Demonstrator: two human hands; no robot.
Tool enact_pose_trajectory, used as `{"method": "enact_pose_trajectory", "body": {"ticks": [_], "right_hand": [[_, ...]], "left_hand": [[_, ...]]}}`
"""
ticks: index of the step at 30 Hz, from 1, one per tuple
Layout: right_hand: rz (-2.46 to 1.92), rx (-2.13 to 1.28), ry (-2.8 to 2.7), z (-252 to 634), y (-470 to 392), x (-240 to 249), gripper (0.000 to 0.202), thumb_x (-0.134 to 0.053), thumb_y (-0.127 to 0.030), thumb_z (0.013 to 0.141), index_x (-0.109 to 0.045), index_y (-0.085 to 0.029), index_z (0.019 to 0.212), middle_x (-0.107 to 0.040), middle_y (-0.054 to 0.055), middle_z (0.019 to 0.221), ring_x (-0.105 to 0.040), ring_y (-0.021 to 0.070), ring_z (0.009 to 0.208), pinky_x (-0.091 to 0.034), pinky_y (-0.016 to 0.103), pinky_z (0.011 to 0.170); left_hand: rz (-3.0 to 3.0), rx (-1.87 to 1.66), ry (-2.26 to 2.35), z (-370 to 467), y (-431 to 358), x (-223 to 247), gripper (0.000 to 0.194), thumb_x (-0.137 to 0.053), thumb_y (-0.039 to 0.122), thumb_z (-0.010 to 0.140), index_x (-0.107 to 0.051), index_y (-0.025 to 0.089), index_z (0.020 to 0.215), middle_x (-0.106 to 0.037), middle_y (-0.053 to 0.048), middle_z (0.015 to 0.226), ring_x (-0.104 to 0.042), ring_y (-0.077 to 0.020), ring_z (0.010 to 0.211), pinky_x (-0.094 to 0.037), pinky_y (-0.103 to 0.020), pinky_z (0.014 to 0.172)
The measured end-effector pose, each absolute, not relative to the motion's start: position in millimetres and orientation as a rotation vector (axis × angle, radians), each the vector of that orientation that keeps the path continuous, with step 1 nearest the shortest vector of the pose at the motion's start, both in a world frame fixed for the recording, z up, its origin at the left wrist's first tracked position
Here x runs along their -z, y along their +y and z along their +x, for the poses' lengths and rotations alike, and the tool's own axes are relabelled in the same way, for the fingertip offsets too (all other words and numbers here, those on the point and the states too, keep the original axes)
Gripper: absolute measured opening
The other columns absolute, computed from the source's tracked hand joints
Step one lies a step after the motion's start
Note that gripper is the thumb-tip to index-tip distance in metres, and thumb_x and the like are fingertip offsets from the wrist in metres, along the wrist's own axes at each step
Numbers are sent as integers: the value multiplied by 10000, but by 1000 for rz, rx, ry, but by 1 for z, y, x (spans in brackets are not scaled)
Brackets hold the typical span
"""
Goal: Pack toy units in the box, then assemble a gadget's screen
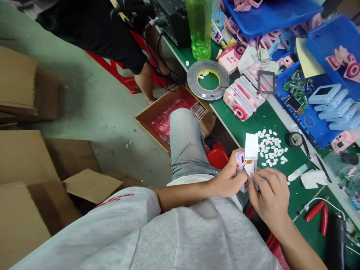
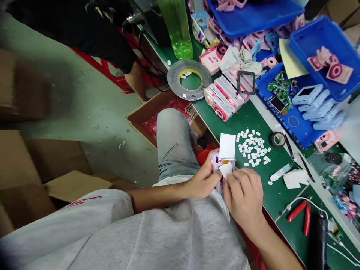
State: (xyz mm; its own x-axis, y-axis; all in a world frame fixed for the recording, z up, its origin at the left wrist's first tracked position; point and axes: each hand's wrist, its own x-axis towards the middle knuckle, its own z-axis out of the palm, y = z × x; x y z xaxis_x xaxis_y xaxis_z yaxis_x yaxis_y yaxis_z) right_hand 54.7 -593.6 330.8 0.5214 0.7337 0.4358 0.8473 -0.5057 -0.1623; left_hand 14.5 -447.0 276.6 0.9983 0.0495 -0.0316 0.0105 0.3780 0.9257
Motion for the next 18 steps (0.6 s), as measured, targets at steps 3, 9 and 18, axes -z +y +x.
{"method": "enact_pose_trajectory", "body": {"ticks": [3, 9, 18], "right_hand": [[-2308, 422, -1233, 56, -591, -330, 201, -705, -29, 871, -629, -153, 1010, -642, 71, 902, -635, 233, 900, -593, 444, 824], [-2137, 381, -1135, 55, -585, -331, 201, -675, 11, 865, -613, -161, 949, -592, 37, 895, -650, 204, 912, -642, 460, 891], [-2134, 379, -1094, 55, -586, -336, 183, -647, -18, 890, -600, -189, 935, -586, 31, 904, -696, 205, 880, -629, 378, 706]], "left_hand": [[1162, -6, 94, 13, -444, -281, 482, -502, 164, 894, -345, 210, 1347, -610, -83, 1215, -633, -198, 1076, -518, -374, 978], [1202, -9, 69, 9, -439, -288, 449, -480, 147, 911, -332, 221, 1329, -596, -82, 1239, -619, -192, 1093, -516, -369, 990], [1125, -10, 15, 8, -437, -295, 459, -494, 154, 900, -322, 223, 1320, -608, -89, 1279, -626, -207, 1184, -494, -377, 1050]]}}
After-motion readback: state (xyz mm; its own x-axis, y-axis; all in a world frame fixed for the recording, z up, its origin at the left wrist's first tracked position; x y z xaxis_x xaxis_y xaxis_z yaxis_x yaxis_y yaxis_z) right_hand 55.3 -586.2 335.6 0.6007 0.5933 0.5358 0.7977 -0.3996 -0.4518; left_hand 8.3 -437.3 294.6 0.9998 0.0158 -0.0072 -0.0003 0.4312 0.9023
